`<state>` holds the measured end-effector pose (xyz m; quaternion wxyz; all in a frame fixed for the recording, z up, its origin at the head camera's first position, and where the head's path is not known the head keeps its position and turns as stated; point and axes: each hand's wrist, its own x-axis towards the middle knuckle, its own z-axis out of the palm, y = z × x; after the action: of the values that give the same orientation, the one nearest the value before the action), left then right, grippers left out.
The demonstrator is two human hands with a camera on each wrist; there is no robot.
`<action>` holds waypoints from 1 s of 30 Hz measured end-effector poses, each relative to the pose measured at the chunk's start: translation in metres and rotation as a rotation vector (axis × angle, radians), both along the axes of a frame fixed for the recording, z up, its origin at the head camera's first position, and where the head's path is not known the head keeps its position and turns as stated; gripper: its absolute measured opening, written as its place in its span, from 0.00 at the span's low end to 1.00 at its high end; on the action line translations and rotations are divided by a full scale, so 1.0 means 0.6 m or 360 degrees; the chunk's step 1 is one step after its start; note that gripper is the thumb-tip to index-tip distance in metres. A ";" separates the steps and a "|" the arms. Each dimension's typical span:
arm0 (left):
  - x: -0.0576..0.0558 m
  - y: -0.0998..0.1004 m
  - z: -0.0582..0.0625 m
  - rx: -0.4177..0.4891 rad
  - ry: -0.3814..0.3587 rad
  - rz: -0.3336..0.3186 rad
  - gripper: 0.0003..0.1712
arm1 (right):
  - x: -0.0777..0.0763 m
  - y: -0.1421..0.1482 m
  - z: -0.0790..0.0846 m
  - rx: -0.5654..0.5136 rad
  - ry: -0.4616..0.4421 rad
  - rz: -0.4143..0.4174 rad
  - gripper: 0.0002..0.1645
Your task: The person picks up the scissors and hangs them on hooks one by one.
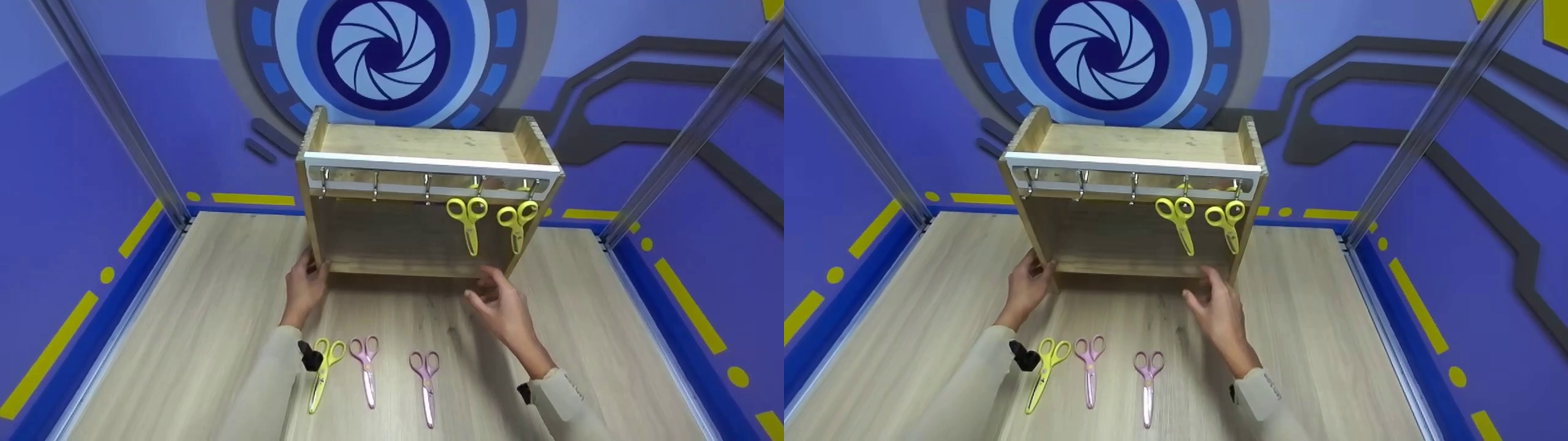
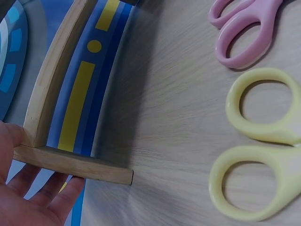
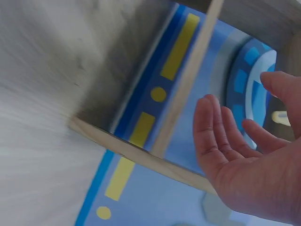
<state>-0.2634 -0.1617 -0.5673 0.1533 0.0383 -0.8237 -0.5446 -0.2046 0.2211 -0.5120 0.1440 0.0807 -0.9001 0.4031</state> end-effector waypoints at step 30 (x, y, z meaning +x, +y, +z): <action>-0.003 0.002 -0.005 -0.0016 0.0053 0.0008 0.27 | 0.166 -0.094 -0.122 0.0636 -0.0508 0.0537 0.32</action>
<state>-0.2649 -0.1607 -0.5701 0.1685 0.0307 -0.8236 -0.5408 -0.1050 0.1648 -0.5852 -0.0871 0.1915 -0.9467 0.2440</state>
